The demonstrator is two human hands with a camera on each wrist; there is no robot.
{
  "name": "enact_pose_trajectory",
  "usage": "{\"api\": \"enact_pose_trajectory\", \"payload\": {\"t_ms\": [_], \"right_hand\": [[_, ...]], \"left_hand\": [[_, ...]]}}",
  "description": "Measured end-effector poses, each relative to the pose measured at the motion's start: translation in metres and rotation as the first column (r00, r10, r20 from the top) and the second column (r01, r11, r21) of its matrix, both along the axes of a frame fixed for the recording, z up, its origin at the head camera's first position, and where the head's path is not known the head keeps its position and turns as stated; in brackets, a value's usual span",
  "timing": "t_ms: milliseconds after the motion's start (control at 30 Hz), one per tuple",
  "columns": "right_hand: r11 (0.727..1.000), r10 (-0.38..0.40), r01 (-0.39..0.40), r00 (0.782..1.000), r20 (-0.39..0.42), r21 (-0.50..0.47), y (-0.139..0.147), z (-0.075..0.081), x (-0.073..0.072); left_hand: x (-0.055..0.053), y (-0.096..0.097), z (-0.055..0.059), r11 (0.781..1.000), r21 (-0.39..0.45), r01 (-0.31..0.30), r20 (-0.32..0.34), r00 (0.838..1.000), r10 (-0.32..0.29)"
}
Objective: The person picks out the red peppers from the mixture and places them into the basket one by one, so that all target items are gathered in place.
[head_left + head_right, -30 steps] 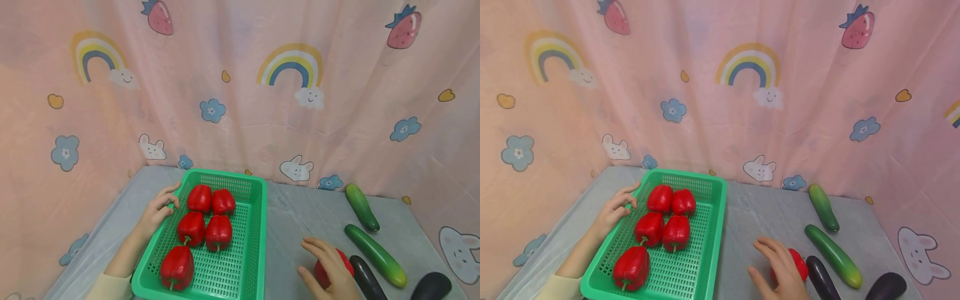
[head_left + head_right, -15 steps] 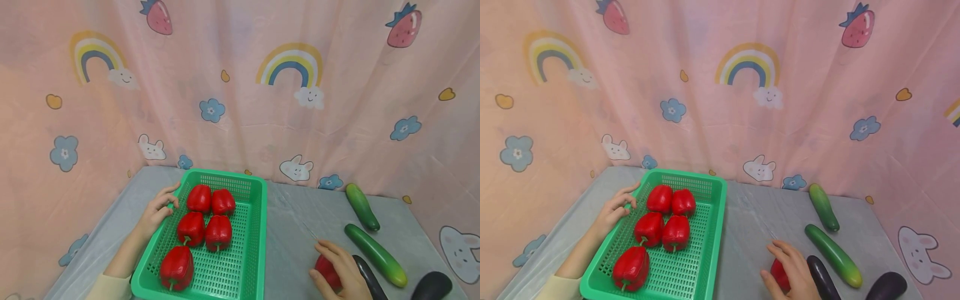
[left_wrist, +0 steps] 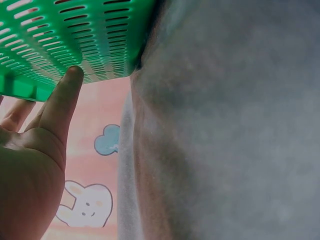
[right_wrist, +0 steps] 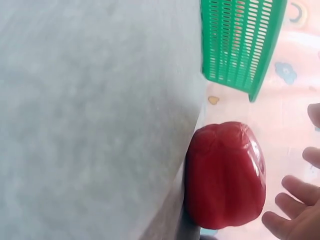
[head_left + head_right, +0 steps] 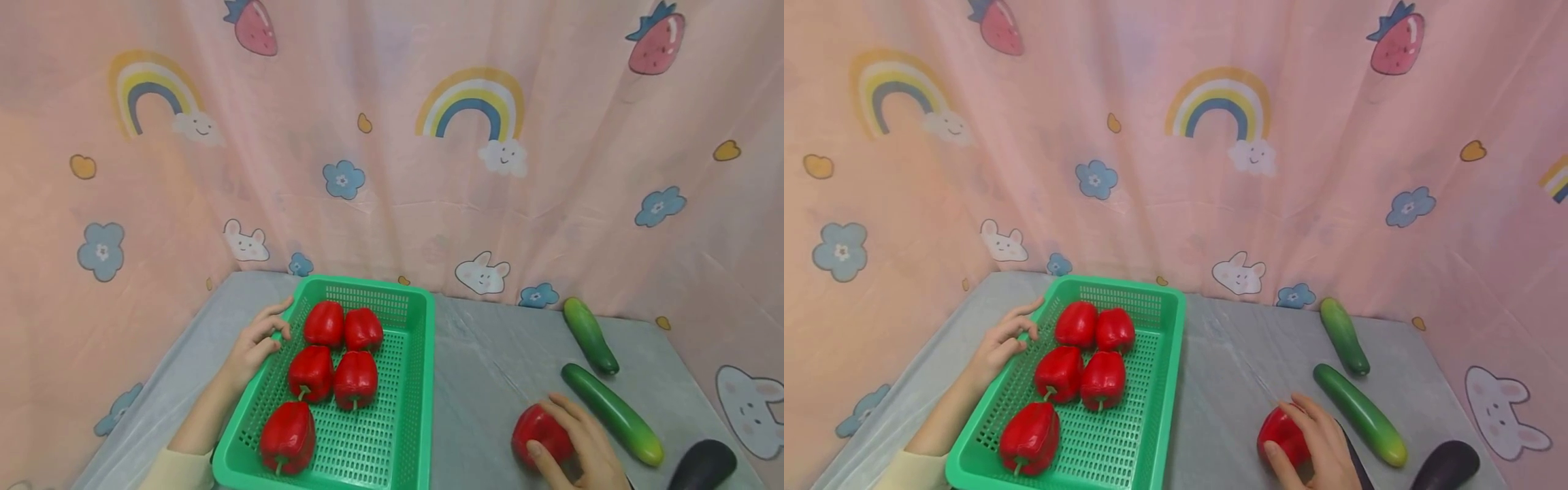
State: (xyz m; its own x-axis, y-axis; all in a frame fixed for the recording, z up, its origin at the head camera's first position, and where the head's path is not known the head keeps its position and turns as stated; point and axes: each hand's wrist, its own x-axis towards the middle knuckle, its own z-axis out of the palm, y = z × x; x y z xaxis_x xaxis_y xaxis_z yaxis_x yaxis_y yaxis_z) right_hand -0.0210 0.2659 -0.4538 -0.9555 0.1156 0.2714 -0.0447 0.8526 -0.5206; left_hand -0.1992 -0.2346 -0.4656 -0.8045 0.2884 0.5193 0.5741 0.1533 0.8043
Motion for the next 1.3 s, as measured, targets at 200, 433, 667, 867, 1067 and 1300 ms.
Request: {"api": "enact_pose_trajectory", "payload": {"t_ms": [200, 433, 667, 867, 1067, 1300], "right_hand": [[0.999, -0.046, 0.048, 0.995, 0.094, -0.016, 0.011, -0.005, -0.003], [0.997, -0.076, 0.08, 0.977, 0.2, -0.013, 0.018, -0.012, -0.004], [0.999, -0.047, 0.045, 0.932, 0.359, 0.014, 0.022, -0.015, -0.011], [0.999, -0.045, 0.044, 0.895, 0.445, 0.012, 0.023, -0.022, -0.016], [0.999, -0.034, 0.023, 0.894, 0.447, 0.029, 0.024, -0.027, -0.016], [0.998, -0.03, 0.009, 0.916, 0.4, 0.055, 0.022, -0.028, -0.013]], "left_hand": [[0.001, -0.001, 0.0, 1.0, -0.006, -0.011, 0.006, 1.0, 0.011], [0.001, 0.0, 0.001, 1.0, -0.01, -0.01, 0.004, 1.0, 0.01], [0.001, 0.0, 0.001, 1.0, -0.005, -0.001, 0.011, 1.0, 0.001], [0.002, 0.0, 0.001, 1.0, -0.008, -0.004, 0.015, 1.0, 0.004], [0.002, 0.0, 0.002, 1.0, -0.012, -0.014, 0.014, 1.0, 0.014], [0.001, 0.001, 0.002, 1.0, -0.009, -0.015, 0.015, 1.0, 0.015]]}}
